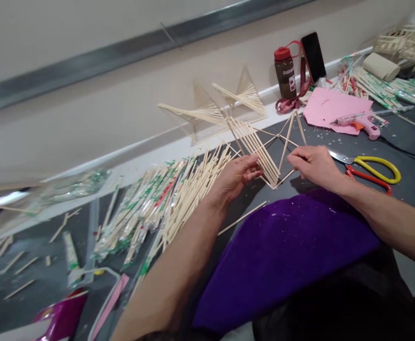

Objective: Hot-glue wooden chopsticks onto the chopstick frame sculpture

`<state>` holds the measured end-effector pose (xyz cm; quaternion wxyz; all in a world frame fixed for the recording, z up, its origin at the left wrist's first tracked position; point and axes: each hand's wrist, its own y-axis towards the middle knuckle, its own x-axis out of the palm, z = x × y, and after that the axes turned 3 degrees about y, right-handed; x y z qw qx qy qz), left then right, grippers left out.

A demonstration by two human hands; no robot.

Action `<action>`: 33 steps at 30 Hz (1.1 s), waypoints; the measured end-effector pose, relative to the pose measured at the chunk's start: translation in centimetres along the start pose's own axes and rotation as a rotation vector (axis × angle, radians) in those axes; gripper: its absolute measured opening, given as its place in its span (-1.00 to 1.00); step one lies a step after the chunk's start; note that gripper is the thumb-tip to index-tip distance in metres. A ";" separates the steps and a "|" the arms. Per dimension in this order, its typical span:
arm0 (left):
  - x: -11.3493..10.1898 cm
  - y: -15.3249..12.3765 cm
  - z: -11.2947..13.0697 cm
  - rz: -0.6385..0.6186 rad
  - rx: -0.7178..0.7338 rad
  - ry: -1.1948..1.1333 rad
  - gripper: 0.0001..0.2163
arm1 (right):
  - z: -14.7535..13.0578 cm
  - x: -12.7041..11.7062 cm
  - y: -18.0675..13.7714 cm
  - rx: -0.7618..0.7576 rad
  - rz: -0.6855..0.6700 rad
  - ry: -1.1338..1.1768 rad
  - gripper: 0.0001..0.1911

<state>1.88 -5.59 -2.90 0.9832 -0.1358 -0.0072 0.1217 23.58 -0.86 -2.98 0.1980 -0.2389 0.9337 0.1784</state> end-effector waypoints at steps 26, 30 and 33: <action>2.7 -11.6 -7.2 -0.119 0.510 0.738 -0.66 | 0.8 3.4 -5.6 -0.652 -0.494 -0.528 -0.83; 2.7 -11.5 -7.7 -0.116 0.569 0.801 -0.63 | 0.8 3.1 -5.8 -0.664 -0.490 -0.530 -0.82; 2.9 -11.4 -8.0 -0.111 0.604 0.854 -0.64 | 1.0 3.1 -5.7 -0.658 -0.489 -0.493 -0.80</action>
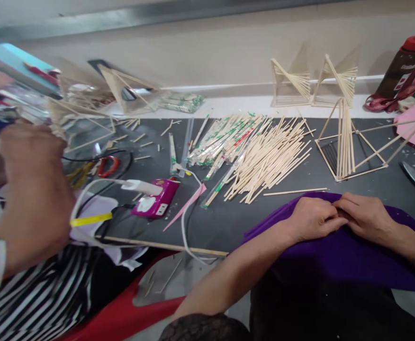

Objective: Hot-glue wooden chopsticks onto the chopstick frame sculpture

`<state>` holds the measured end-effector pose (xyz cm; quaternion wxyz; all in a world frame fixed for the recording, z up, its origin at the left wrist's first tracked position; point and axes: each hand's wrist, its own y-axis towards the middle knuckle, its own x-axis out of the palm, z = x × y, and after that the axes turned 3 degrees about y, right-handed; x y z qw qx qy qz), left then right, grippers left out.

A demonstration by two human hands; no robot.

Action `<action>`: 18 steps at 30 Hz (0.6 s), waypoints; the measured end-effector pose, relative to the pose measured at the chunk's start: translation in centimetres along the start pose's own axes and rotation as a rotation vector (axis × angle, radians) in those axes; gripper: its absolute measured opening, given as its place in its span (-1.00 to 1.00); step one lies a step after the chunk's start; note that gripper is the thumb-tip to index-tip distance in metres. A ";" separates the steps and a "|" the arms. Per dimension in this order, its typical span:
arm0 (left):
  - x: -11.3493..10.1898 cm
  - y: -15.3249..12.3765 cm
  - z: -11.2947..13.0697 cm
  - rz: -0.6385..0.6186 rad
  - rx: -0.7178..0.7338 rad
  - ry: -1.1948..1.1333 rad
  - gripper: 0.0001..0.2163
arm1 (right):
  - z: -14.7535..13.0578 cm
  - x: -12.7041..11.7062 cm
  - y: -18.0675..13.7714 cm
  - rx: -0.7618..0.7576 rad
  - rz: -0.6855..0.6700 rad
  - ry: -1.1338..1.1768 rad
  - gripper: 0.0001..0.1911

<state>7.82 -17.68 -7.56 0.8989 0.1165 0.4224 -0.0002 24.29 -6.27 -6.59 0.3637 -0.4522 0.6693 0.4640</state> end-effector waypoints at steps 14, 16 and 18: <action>0.5 -0.5 1.4 -0.046 0.117 0.195 -0.60 | 0.3 0.2 0.8 -0.079 0.013 -0.062 -0.77; 0.6 -0.6 1.4 -0.049 0.129 0.231 -0.61 | 0.4 0.2 1.0 -0.108 0.032 -0.064 -0.77; 0.6 -0.6 1.4 -0.044 0.127 0.250 -0.63 | 0.5 0.2 1.1 -0.119 0.052 -0.072 -0.76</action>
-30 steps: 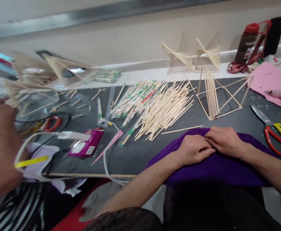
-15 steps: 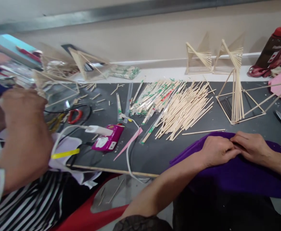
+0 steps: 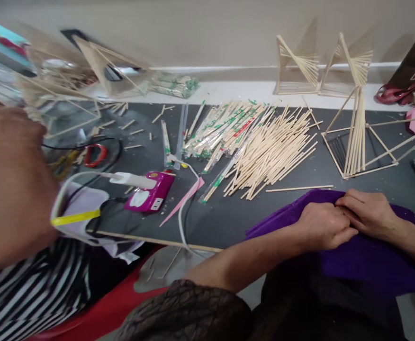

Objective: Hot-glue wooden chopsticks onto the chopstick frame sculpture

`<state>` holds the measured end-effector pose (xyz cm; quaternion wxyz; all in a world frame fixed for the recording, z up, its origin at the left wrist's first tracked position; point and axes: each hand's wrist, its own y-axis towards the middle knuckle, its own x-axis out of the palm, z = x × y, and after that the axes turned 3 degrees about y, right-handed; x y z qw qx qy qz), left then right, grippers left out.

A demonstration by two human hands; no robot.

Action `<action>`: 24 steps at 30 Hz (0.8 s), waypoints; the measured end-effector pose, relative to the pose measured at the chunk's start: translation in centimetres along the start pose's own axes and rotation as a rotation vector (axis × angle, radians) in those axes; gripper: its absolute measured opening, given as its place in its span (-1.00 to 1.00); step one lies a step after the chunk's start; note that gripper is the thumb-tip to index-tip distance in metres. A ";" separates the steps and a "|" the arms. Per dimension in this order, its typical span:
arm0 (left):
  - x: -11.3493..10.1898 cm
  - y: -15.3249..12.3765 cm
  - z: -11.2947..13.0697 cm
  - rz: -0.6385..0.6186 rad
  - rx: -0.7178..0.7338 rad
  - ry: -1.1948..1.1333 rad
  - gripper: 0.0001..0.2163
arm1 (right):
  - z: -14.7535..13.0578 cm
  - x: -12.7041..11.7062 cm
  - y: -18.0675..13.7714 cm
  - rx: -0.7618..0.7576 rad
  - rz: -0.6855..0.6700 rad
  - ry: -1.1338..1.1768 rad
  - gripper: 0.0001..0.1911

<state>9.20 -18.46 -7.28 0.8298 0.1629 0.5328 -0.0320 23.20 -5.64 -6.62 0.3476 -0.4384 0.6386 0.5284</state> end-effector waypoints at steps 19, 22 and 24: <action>-5.4 -1.4 -4.1 -0.182 -0.527 0.497 -0.70 | -0.1 0.0 1.1 0.210 -0.226 0.037 -0.71; -4.9 -1.3 -4.0 -0.229 -0.545 0.595 -0.69 | -0.3 -0.2 1.3 0.241 -0.268 0.025 -0.72; -4.5 -1.2 -4.1 -0.220 -0.564 0.628 -0.69 | -0.4 -0.3 1.4 0.243 -0.283 0.027 -0.72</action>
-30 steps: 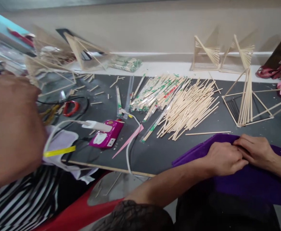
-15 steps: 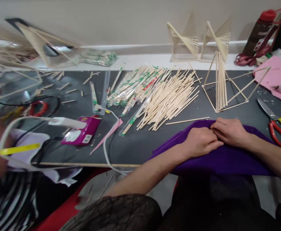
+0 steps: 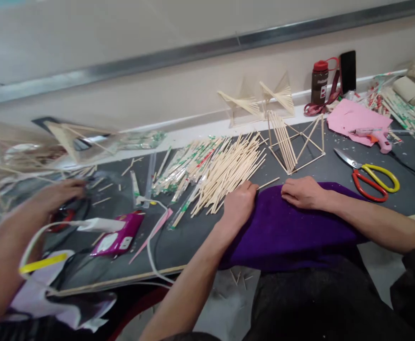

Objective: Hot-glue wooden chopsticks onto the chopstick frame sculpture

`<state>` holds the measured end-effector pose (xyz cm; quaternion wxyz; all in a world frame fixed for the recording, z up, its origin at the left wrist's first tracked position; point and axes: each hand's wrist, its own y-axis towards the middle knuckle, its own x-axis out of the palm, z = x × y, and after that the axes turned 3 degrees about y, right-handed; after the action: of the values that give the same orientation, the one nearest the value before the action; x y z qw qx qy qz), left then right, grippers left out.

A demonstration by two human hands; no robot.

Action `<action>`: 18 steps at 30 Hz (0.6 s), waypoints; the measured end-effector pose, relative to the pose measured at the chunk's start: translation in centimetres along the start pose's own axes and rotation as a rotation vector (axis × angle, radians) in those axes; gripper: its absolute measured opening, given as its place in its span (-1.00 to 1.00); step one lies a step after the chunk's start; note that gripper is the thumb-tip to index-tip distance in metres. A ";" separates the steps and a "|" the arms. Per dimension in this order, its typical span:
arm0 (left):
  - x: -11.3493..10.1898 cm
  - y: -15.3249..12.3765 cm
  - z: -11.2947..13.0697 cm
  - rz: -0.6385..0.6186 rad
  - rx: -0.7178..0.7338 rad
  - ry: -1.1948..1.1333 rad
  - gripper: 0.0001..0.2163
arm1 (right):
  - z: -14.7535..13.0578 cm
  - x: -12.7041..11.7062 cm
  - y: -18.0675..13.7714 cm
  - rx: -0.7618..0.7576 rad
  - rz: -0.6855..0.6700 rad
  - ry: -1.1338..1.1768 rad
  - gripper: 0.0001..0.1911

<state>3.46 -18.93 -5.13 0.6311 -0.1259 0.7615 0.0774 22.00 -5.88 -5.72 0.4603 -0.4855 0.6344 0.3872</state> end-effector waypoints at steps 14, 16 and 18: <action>1.3 0.3 0.3 0.122 -0.044 -0.089 -0.69 | 0.8 1.1 -0.4 -0.062 0.117 0.058 -0.73; 1.1 -0.5 -0.3 0.116 -0.060 -0.120 -0.70 | 0.9 1.2 -0.4 -0.073 0.133 0.063 -0.74; 0.8 -0.8 -1.0 0.094 -0.070 -0.163 -0.70 | 1.0 1.3 -0.4 -0.078 0.148 0.069 -0.74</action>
<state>2.60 -20.07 -5.69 0.6820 -0.1052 0.7094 0.1436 22.49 -5.42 -7.27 0.3888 -0.4680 0.6685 0.4277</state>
